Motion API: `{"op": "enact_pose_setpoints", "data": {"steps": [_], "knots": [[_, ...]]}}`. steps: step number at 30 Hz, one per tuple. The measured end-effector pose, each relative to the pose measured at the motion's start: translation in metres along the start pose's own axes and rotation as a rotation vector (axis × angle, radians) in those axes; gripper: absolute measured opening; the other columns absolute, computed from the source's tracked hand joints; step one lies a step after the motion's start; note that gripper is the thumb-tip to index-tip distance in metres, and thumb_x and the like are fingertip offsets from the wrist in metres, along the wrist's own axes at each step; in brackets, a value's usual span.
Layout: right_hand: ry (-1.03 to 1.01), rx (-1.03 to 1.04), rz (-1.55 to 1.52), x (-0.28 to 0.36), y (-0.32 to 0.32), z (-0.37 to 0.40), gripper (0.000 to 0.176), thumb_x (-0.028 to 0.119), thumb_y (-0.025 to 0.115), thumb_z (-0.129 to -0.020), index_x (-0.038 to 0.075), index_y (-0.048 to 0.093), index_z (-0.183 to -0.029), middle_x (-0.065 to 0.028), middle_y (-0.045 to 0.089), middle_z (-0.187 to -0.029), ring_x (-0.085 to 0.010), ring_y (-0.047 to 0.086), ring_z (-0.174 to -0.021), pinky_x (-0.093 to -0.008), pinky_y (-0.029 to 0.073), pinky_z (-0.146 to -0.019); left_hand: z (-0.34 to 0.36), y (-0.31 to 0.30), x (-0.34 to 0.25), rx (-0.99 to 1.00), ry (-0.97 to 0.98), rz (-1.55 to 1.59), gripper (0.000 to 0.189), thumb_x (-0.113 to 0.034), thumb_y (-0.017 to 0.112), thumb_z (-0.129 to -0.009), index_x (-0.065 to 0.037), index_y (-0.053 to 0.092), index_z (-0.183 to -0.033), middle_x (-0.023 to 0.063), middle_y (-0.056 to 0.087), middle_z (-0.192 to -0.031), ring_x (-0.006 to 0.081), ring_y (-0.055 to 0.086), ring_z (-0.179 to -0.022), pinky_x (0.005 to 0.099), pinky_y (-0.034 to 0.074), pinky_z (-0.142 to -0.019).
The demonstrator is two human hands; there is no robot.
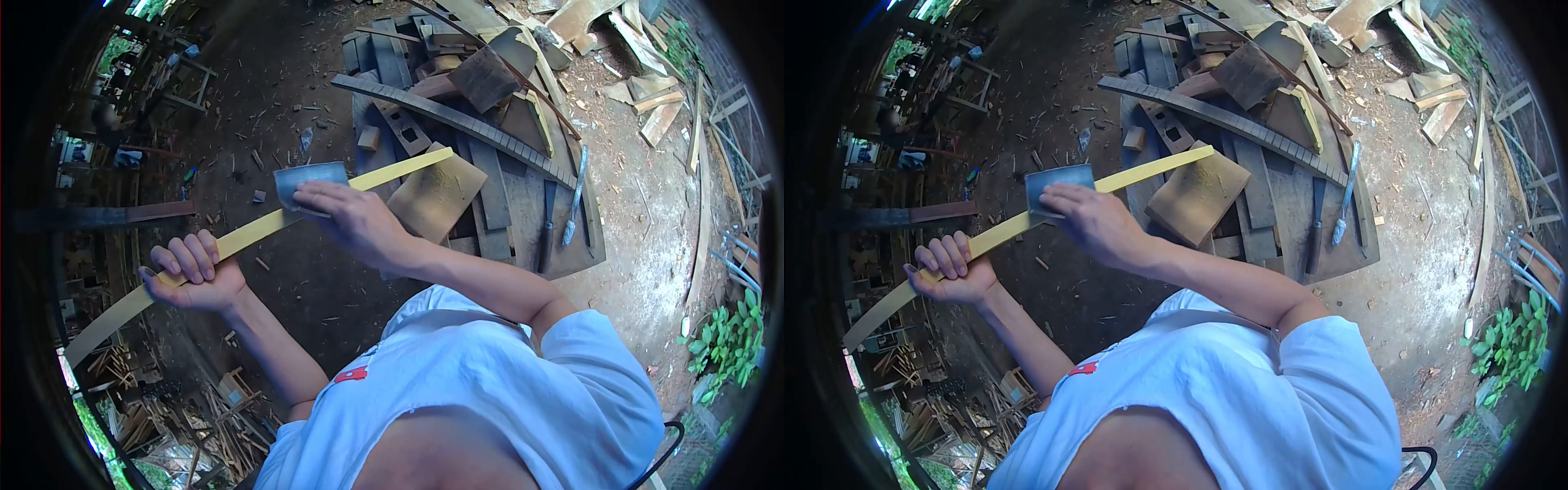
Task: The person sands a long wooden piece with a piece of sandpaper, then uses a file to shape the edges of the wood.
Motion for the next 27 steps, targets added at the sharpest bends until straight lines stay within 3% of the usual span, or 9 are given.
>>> {"op": "enact_pose_setpoints", "data": {"steps": [4, 6, 8, 14, 17, 19, 22, 25, 27], "knots": [[0.095, -0.054, 0.009, -0.071, -0.024, 0.029, 0.035, 0.001, 0.058, -0.082, 0.004, 0.059, -0.118, -0.017, 0.06, -0.119, -0.0312, 0.059, -0.109, -0.0379, 0.048, -0.094, 0.001, -0.008, -0.001, -0.035, -0.01, 0.007, 0.043, -0.045, 0.038, -0.096, -0.017, 0.037, -0.063, -0.006, 0.025, -0.043, 0.0046, 0.021, -0.035, 0.0209, 0.021, -0.041], [0.452, -0.05, 0.122, -0.167, -0.048, 0.064, 0.029, 0.002, 0.053, -0.084, 0.003, 0.062, -0.111, -0.0173, 0.065, -0.108, -0.034, 0.062, -0.101, -0.0368, 0.05, -0.088, 0.006, -0.018, -0.004, -0.047, -0.007, 0.012, 0.043, -0.044, 0.038, -0.096, -0.017, 0.037, -0.063, -0.0059, 0.025, -0.042, 0.0048, 0.02, -0.034, 0.021, 0.021, -0.041], [0.571, 0.024, 0.204, -0.199, -0.062, 0.072, 0.026, 0.005, 0.052, -0.087, 0.002, 0.062, -0.11, -0.017, 0.066, -0.104, -0.0342, 0.063, -0.097, -0.0384, 0.051, -0.084, 0.006, -0.012, -0.002, 0.04, -0.035, 0.088, 0.043, -0.044, 0.039, -0.096, -0.017, 0.037, -0.063, -0.0058, 0.026, -0.042, 0.0047, 0.02, -0.035, 0.0212, 0.021, -0.041], [0.147, -0.042, 0.048, -0.046, -0.024, 0.031, 0.031, 0.004, 0.059, -0.086, 0.006, 0.06, -0.117, -0.0138, 0.06, -0.121, -0.0282, 0.057, -0.114, -0.037, 0.047, -0.096, -0.002, -0.001, 0.0, 0.032, -0.034, 0.052, 0.042, -0.043, 0.041, -0.095, -0.017, 0.037, -0.063, -0.0056, 0.027, -0.043, 0.0046, 0.02, -0.035, 0.0212, 0.02, -0.041], [0.24, -0.113, 0.03, -0.114, -0.044, 0.054, 0.03, 0.004, 0.058, -0.085, 0.005, 0.06, -0.115, -0.0157, 0.062, -0.117, -0.0314, 0.06, -0.108, -0.0368, 0.048, -0.093, -0.005, -0.008, 0.003, 0.03, -0.04, 0.059, 0.041, -0.043, 0.042, -0.094, -0.017, 0.036, -0.063, -0.0055, 0.027, -0.043, 0.0046, 0.021, -0.034, 0.0212, 0.02, -0.042], [0.582, -0.08, 0.197, -0.194, -0.065, 0.085, 0.029, 0.007, 0.055, -0.087, 0.005, 0.062, -0.115, -0.0177, 0.066, -0.105, -0.0329, 0.063, -0.099, -0.0383, 0.051, -0.085, -0.004, -0.016, 0.001, 0.022, -0.036, 0.059, 0.041, -0.043, 0.043, -0.094, -0.017, 0.036, -0.063, -0.0055, 0.027, -0.043, 0.0046, 0.021, -0.034, 0.0212, 0.021, -0.042], [0.711, 0.015, 0.253, -0.218, -0.076, 0.088, 0.028, 0.005, 0.052, -0.087, 0.004, 0.062, -0.113, -0.018, 0.066, -0.103, -0.036, 0.063, -0.094, -0.0398, 0.051, -0.082, -0.003, -0.014, 0.004, 0.075, -0.087, 0.126, 0.041, -0.04, 0.05, -0.091, -0.017, 0.035, -0.061, -0.0059, 0.028, -0.043, 0.0048, 0.022, -0.036, 0.0221, 0.022, -0.044], [0.3, -0.116, 0.168, -0.125, -0.046, 0.059, 0.029, 0.004, 0.055, -0.084, 0.004, 0.061, -0.113, -0.0155, 0.062, -0.116, -0.0332, 0.058, -0.108, -0.039, 0.048, -0.092, -0.004, -0.008, 0.006, 0.082, -0.069, 0.129, 0.041, -0.044, 0.045, -0.093, -0.017, 0.037, -0.064, -0.0055, 0.028, -0.042, 0.0042, 0.023, -0.034, 0.0211, 0.021, -0.042], [0.241, -0.058, 0.069, -0.093, -0.038, 0.049, 0.03, 0.003, 0.056, -0.085, 0.004, 0.059, -0.115, -0.0162, 0.061, -0.116, -0.0321, 0.058, -0.109, -0.0373, 0.047, -0.094, -0.007, -0.007, 0.005, 0.107, -0.073, 0.138, 0.041, -0.044, 0.046, -0.093, -0.017, 0.037, -0.064, -0.0054, 0.028, -0.042, 0.0042, 0.023, -0.034, 0.0209, 0.022, -0.042]]}}
Point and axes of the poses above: each hand's wrist, its own z-axis away from the middle knuckle, its own y-axis out of the palm, x = y × z, the point moved 10 cm from there along -z, towards the middle knuckle
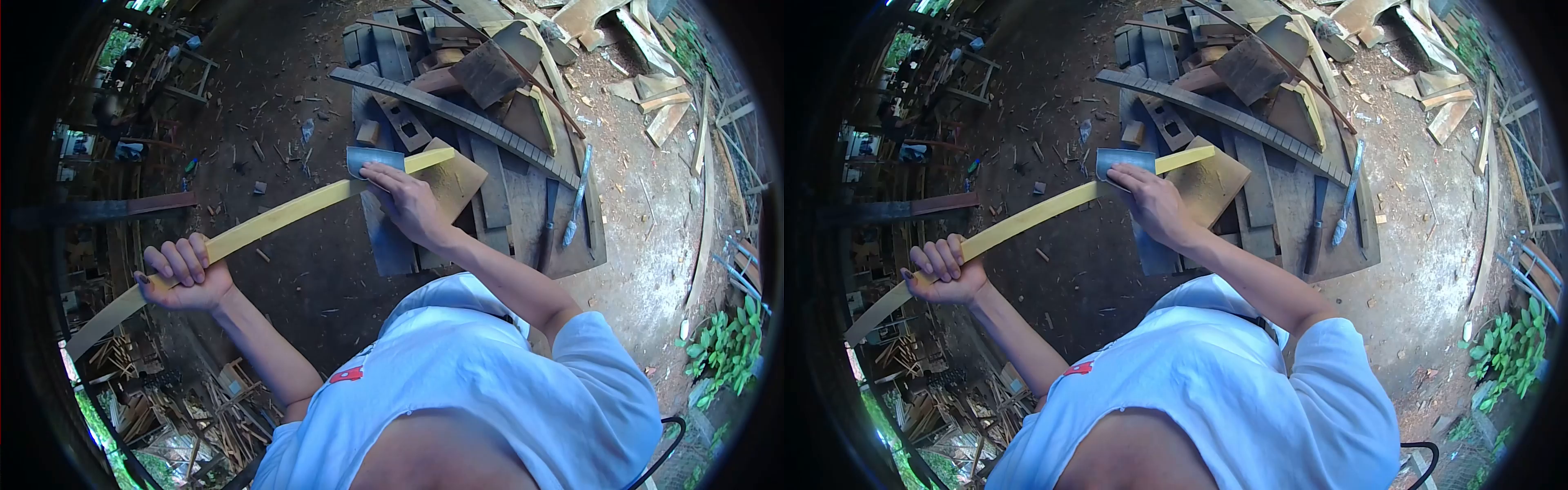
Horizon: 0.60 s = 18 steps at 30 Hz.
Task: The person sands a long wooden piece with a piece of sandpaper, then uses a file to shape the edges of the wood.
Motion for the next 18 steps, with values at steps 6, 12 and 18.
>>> {"op": "enact_pose_setpoints", "data": {"steps": [6, 12, 18], "knots": [[0.377, -0.047, 0.274, -0.177, -0.041, 0.016, 0.028, 0.012, 0.053, -0.091, 0.008, 0.059, -0.118, -0.0203, 0.065, -0.097, -0.0366, 0.063, -0.092, -0.0431, 0.049, -0.078, 0.005, -0.014, -0.002, -0.013, -0.003, 0.0, 0.041, -0.044, 0.048, -0.092, -0.017, 0.036, -0.064, -0.0058, 0.029, -0.042, 0.004, 0.023, -0.034, 0.0201, 0.023, -0.041], [0.18, -0.07, 0.149, -0.067, -0.012, 0.008, 0.027, 0.01, 0.057, -0.086, 0.006, 0.062, -0.112, -0.015, 0.062, -0.116, -0.0323, 0.059, -0.107, -0.0383, 0.048, -0.092, 0.001, 0.005, 0.002, 0.063, -0.019, 0.055, 0.04, -0.043, 0.05, -0.091, -0.017, 0.036, -0.064, -0.006, 0.029, -0.042, 0.0037, 0.024, -0.033, 0.0196, 0.025, -0.041], [0.414, -0.004, 0.27, -0.179, -0.034, 0.023, 0.025, 0.022, 0.052, -0.093, 0.008, 0.063, -0.11, -0.0202, 0.063, -0.106, -0.0373, 0.061, -0.098, -0.044, 0.048, -0.082, -0.006, 0.008, 0.006, 0.191, -0.056, 0.159, 0.039, -0.042, 0.049, -0.091, -0.017, 0.036, -0.064, -0.006, 0.03, -0.041, 0.0041, 0.024, -0.033, 0.0201, 0.025, -0.042]]}}
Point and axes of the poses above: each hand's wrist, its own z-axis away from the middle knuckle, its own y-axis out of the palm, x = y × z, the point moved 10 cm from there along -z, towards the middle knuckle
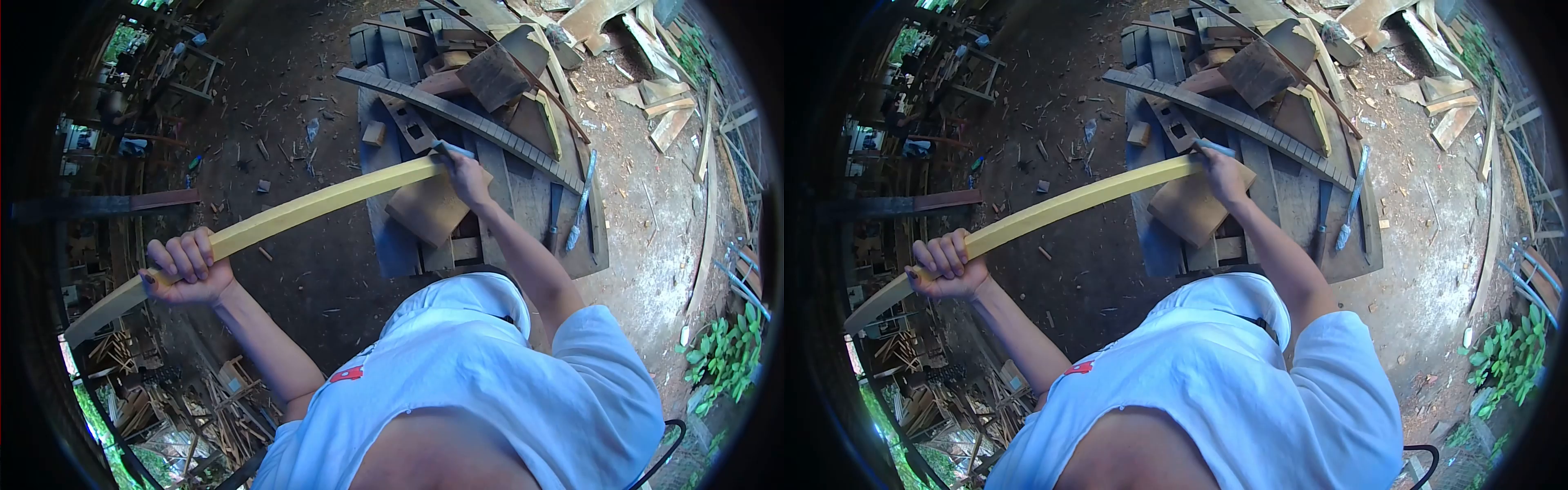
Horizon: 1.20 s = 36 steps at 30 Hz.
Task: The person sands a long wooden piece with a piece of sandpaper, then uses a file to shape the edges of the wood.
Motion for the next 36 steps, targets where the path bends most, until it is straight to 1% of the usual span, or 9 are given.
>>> {"op": "enact_pose_setpoints", "data": {"steps": [3, 9, 14, 19, 23, 24, 27, 31, 36], "knots": [[0.257, 0.004, 0.172, -0.069, -0.011, -0.015, 0.03, 0.033, 0.049, -0.094, 0.011, 0.065, -0.106, -0.0225, 0.065, -0.09, -0.0422, 0.062, -0.086, -0.0476, 0.048, -0.074, 0.0, -0.002, 0.0, -0.137, -0.007, -0.114, 0.039, -0.04, 0.052, -0.089, -0.018, 0.036, -0.062, -0.0067, 0.029, -0.041, 0.0044, 0.022, -0.034, 0.0218, 0.025, -0.045], [0.139, -0.277, -0.072, -0.036, -0.043, -0.009, 0.032, 0.035, 0.05, -0.094, 0.006, 0.064, -0.102, -0.0251, 0.062, -0.085, -0.0428, 0.061, -0.084, -0.0444, 0.046, -0.07, 0.018, -0.01, -0.013, -0.505, 0.057, -0.299, 0.047, -0.048, 0.05, -0.092, -0.018, 0.036, -0.06, -0.006, 0.026, -0.046, 0.0062, 0.025, -0.042, 0.0229, 0.026, -0.051], [0.102, -0.199, -0.122, -0.031, -0.009, -0.019, 0.032, 0.034, 0.051, -0.094, 0.004, 0.061, -0.101, -0.0259, 0.06, -0.082, -0.0431, 0.059, -0.082, -0.0391, 0.046, -0.066, 0.038, -0.021, -0.025, -0.852, 0.218, -0.609, 0.039, -0.05, 0.041, -0.097, -0.018, 0.044, -0.076, -0.0045, 0.035, -0.056, 0.0069, 0.035, -0.051, 0.0255, 0.037, -0.056], [0.16, -0.247, -0.207, -0.026, -0.005, -0.006, 0.031, 0.031, 0.051, -0.095, 0.002, 0.06, -0.102, -0.0258, 0.058, -0.075, -0.0413, 0.059, -0.073, -0.0395, 0.044, -0.064, 0.041, 0.006, -0.02, -0.701, 0.364, -0.597, 0.036, -0.052, 0.035, -0.098, -0.018, 0.046, -0.093, -0.002, 0.04, -0.066, 0.0094, 0.04, -0.058, 0.0254, 0.038, -0.056], [0.14, -0.271, -0.19, 0.002, -0.002, -0.001, 0.026, 0.025, 0.051, -0.095, 0.003, 0.061, -0.106, -0.0199, 0.058, -0.07, -0.0257, 0.057, -0.059, -0.0384, 0.044, -0.062, 0.029, 0.017, -0.016, -0.609, 0.377, -0.613, 0.035, -0.051, 0.034, -0.098, -0.018, 0.045, -0.09, -0.0022, 0.039, -0.064, 0.0086, 0.039, -0.057, 0.0232, 0.036, -0.05], [-0.04, -0.296, -0.361, 0.036, 0.008, 0.0, 0.023, 0.019, 0.052, -0.094, 0.005, 0.06, -0.111, -0.0183, 0.062, -0.077, -0.0256, 0.059, -0.064, -0.0382, 0.045, -0.064, 0.028, 0.016, -0.017, -0.658, 0.382, -0.63, 0.035, -0.051, 0.035, -0.098, -0.018, 0.044, -0.088, -0.0025, 0.038, -0.062, 0.0082, 0.038, -0.055, 0.0227, 0.035, -0.049], [-0.413, -0.078, -0.403, 0.182, -0.005, 0.036, 0.038, -0.001, 0.055, -0.086, 0.007, 0.055, -0.123, -0.0164, 0.057, -0.125, -0.0307, 0.055, -0.117, -0.0353, 0.043, -0.099, 0.023, 0.013, -0.014, -0.685, 0.372, -0.625, 0.036, -0.051, 0.035, -0.098, -0.019, 0.043, -0.085, -0.003, 0.036, -0.06, 0.0076, 0.036, -0.052, 0.0218, 0.035, -0.047], [-0.64, -0.029, -0.313, 0.233, -0.023, 0.055, 0.043, -0.003, 0.057, -0.077, 0.006, 0.058, -0.12, -0.0155, 0.056, -0.125, -0.0323, 0.054, -0.115, -0.0387, 0.045, -0.097, 0.023, 0.022, -0.013, -0.671, 0.373, -0.635, 0.036, -0.051, 0.034, -0.098, -0.019, 0.042, -0.083, -0.0033, 0.035, -0.058, 0.0068, 0.033, -0.049, 0.0206, 0.034, -0.045], [0.091, -0.043, -0.189, 0.03, -0.013, -0.007, 0.025, 0.01, 0.053, -0.089, 0.007, 0.062, -0.112, -0.0203, 0.065, -0.091, -0.0334, 0.065, -0.085, -0.0388, 0.051, -0.074, 0.037, 0.022, -0.017, -0.711, 0.402, -0.651, 0.036, -0.05, 0.034, -0.099, -0.019, 0.042, -0.082, -0.0033, 0.035, -0.059, 0.0074, 0.034, -0.05, 0.0217, 0.034, -0.047]]}}
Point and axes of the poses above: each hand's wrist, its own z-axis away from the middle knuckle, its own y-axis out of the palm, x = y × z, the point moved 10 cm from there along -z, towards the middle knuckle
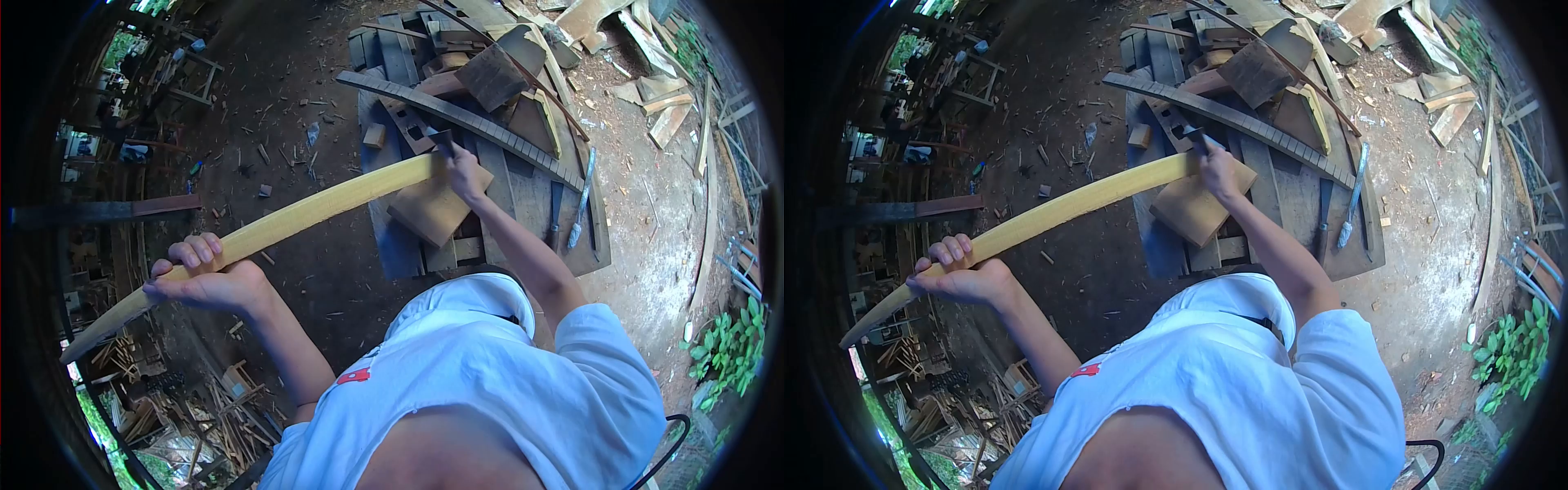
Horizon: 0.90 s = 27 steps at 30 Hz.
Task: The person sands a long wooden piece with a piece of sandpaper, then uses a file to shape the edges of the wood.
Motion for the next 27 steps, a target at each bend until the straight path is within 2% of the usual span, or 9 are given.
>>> {"op": "enact_pose_setpoints", "data": {"steps": [1, 3, 6, 9, 13, 17, 20, 23, 27], "knots": [[0.182, 0.045, 0.009, -0.016, -0.003, -0.004, 0.025, 0.012, 0.054, -0.088, 0.007, 0.061, -0.112, -0.0213, 0.065, -0.086, -0.0333, 0.066, -0.08, -0.0404, 0.05, -0.07, -0.001, 0.0, 0.0, -0.002, 0.004, -0.012, 0.036, -0.049, 0.035, -0.099, -0.019, 0.043, -0.081, -0.0032, 0.035, -0.06, 0.0081, 0.034, -0.05, 0.0228, 0.034, -0.048], [-0.006, 0.024, -0.011, -0.004, 0.023, 0.014, 0.027, 0.017, 0.054, -0.093, 0.007, 0.058, -0.117, -0.0167, 0.064, -0.078, -0.0218, 0.063, -0.068, -0.0346, 0.045, -0.063, -0.002, -0.001, -0.001, -0.033, 0.003, -0.018, 0.037, -0.05, 0.034, -0.098, -0.019, 0.043, -0.081, -0.0037, 0.035, -0.059, 0.0071, 0.033, -0.049, 0.0215, 0.034, -0.047], [-0.453, 0.016, -0.161, 0.134, 0.019, 0.073, 0.03, 0.005, 0.057, -0.089, 0.008, 0.059, -0.118, -0.0119, 0.058, -0.125, -0.0246, 0.055, -0.118, -0.0333, 0.044, -0.098, -0.003, 0.001, 0.002, -0.025, -0.003, -0.022, 0.037, -0.052, 0.034, -0.098, -0.02, 0.042, -0.081, -0.0043, 0.034, -0.057, 0.0057, 0.032, -0.048, 0.0201, 0.033, -0.045], [-0.551, 0.036, -0.123, 0.141, 0.014, 0.07, 0.033, 0.003, 0.057, -0.088, 0.008, 0.058, -0.12, -0.0152, 0.059, -0.122, -0.0286, 0.056, -0.116, -0.0352, 0.047, -0.093, -0.004, 0.008, 0.0, 0.02, 0.007, -0.035, 0.038, -0.052, 0.034, -0.098, -0.02, 0.041, -0.08, -0.0046, 0.033, -0.057, 0.0052, 0.031, -0.048, 0.0198, 0.032, -0.045], [-0.161, -0.089, 0.108, -0.014, 0.0, 0.001, 0.033, 0.01, 0.054, -0.088, 0.011, 0.059, -0.121, -0.0203, 0.066, -0.09, -0.0358, 0.065, -0.083, -0.0399, 0.05, -0.071, -0.002, 0.008, -0.001, 0.021, 0.014, -0.009, 0.04, -0.054, 0.034, -0.098, -0.02, 0.04, -0.078, -0.005, 0.032, -0.057, 0.0052, 0.029, -0.046, 0.0193, 0.031, -0.043], [-0.01, -0.008, 0.1, -0.002, 0.002, 0.003, 0.031, 0.012, 0.051, -0.09, 0.011, 0.06, -0.12, -0.0221, 0.064, -0.086, -0.0368, 0.064, -0.077, -0.0435, 0.047, -0.067, 0.0, 0.015, -0.005, 0.055, 0.025, -0.003, 0.04, -0.055, 0.035, -0.097, -0.02, 0.04, -0.078, -0.0053, 0.032, -0.056, 0.0049, 0.029, -0.046, 0.0189, 0.03, -0.042], [-0.483, -0.03, -0.085, 0.113, 0.006, 0.057, 0.028, 0.007, 0.059, -0.088, 0.006, 0.06, -0.116, -0.0172, 0.061, -0.115, -0.033, 0.06, -0.106, -0.037, 0.048, -0.089, -0.003, 0.01, -0.002, 0.021, -0.002, -0.033, 0.041, -0.056, 0.035, -0.096, -0.02, 0.04, -0.077, -0.0052, 0.032, -0.056, 0.0046, 0.029, -0.045, 0.0184, 0.029, -0.041], [-0.493, -0.039, -0.115, 0.096, 0.005, 0.052, 0.03, 0.003, 0.057, -0.088, 0.007, 0.058, -0.118, -0.0174, 0.061, -0.115, -0.0331, 0.06, -0.106, -0.0375, 0.047, -0.088, -0.004, 0.012, 0.001, 0.057, -0.011, -0.006, 0.042, -0.057, 0.034, -0.096, -0.02, 0.039, -0.076, -0.0053, 0.032, -0.056, 0.0043, 0.029, -0.045, 0.018, 0.029, -0.041], [0.06, -0.12, 0.258, -0.065, -0.012, -0.011, 0.025, 0.024, 0.051, -0.093, 0.016, 0.063, -0.113, -0.0217, 0.064, -0.083, -0.0391, 0.063, -0.078, -0.0457, 0.048, -0.067, -0.002, 0.011, -0.002, 0.065, -0.012, 0.015, 0.043, -0.056, 0.034, -0.096, -0.019, 0.038, -0.075, -0.0054, 0.032, -0.055, 0.0043, 0.029, -0.044, 0.0178, 0.029, -0.04]]}}
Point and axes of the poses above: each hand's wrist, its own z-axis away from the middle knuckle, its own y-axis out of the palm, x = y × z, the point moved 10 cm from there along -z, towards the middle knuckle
